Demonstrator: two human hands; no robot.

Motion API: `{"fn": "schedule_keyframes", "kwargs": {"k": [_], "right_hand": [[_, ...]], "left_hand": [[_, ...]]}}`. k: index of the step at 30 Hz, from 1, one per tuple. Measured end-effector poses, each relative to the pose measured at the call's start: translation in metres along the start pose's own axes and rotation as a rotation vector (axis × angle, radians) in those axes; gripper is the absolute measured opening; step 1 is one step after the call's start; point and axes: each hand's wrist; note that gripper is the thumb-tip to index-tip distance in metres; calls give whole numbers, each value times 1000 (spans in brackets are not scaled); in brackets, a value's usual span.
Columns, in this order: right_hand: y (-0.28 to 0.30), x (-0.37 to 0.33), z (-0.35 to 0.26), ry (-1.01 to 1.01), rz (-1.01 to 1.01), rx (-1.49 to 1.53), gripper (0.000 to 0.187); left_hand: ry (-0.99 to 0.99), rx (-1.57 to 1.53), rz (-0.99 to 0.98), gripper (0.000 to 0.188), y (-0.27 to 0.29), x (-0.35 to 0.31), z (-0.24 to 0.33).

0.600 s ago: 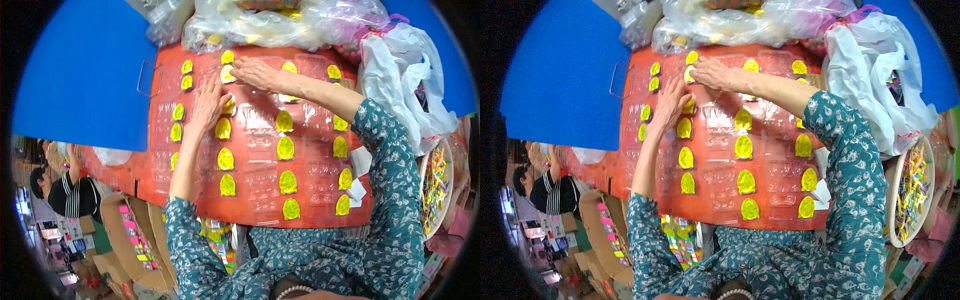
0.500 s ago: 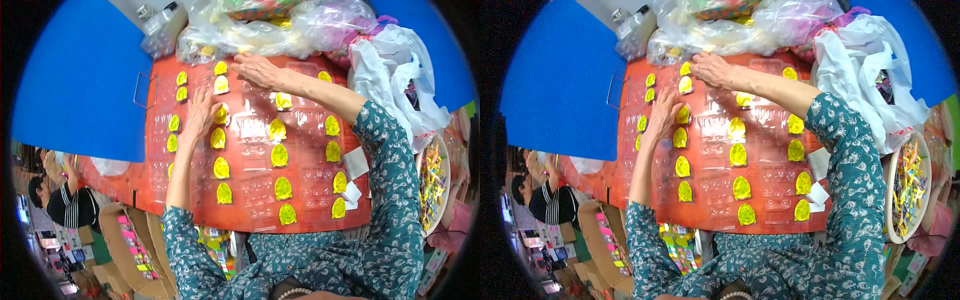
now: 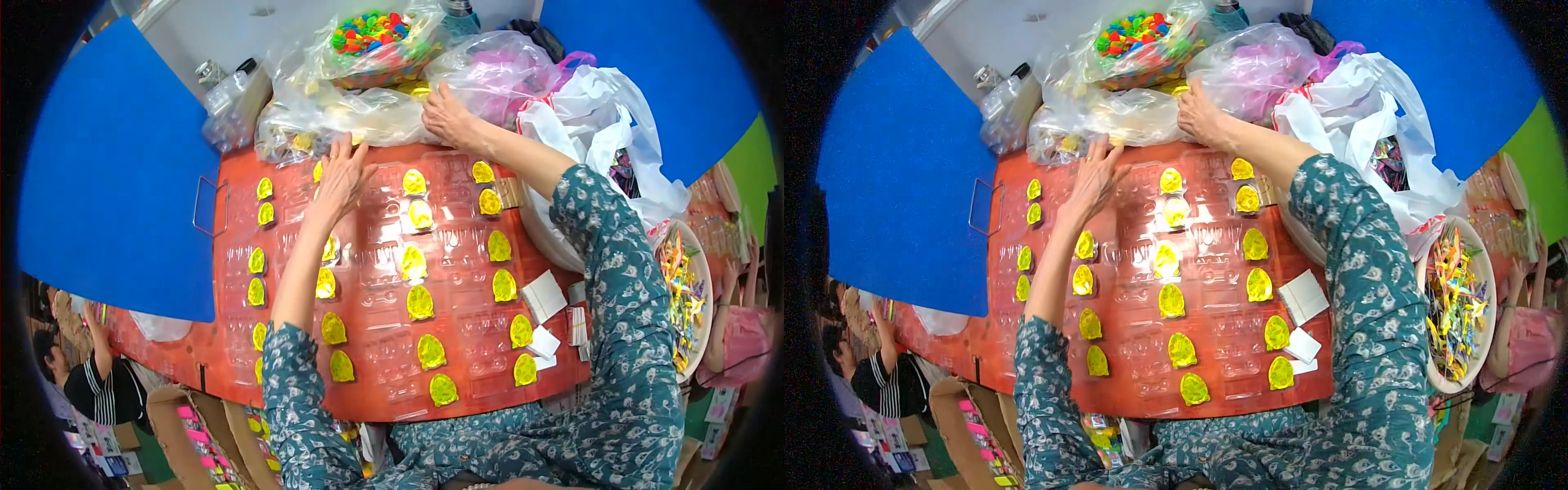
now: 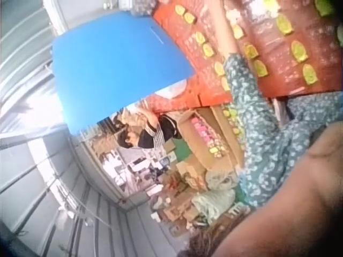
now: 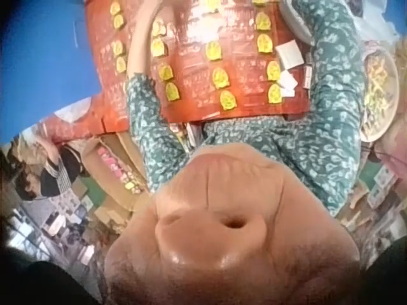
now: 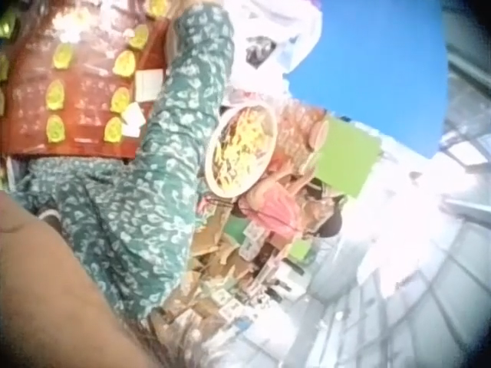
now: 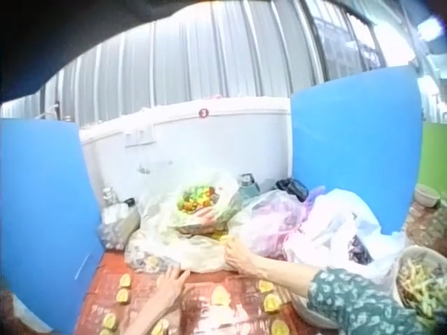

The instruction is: Packing small yellow items into red plastic molds and bundling paper cards with rubber bands.

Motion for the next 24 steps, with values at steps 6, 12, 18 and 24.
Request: {"fn": "schedule_keyframes", "kwargs": {"k": [6, 12, 18, 24], "right_hand": [[-48, 27, -6, -68, 36, -69, 24], [-86, 74, 32, -135, 8, 48, 17], [-91, 90, 16, -438, 203, 287, 23], [-82, 59, 30, -107, 276, 282, 33]], "left_hand": [[127, 48, -118, 61, -52, 61, -25], [136, 244, -159, 66, -80, 106, -48], [147, 174, -107, 70, -73, 104, -47], [93, 185, -91, 73, -88, 104, -50]]}}
Point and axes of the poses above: each hand's wrist, its own x-axis towards the middle knuckle, its own y-axis out of the back of the hand, z = x × y, and after that the axes turned 3 degrees about -x, right-handed
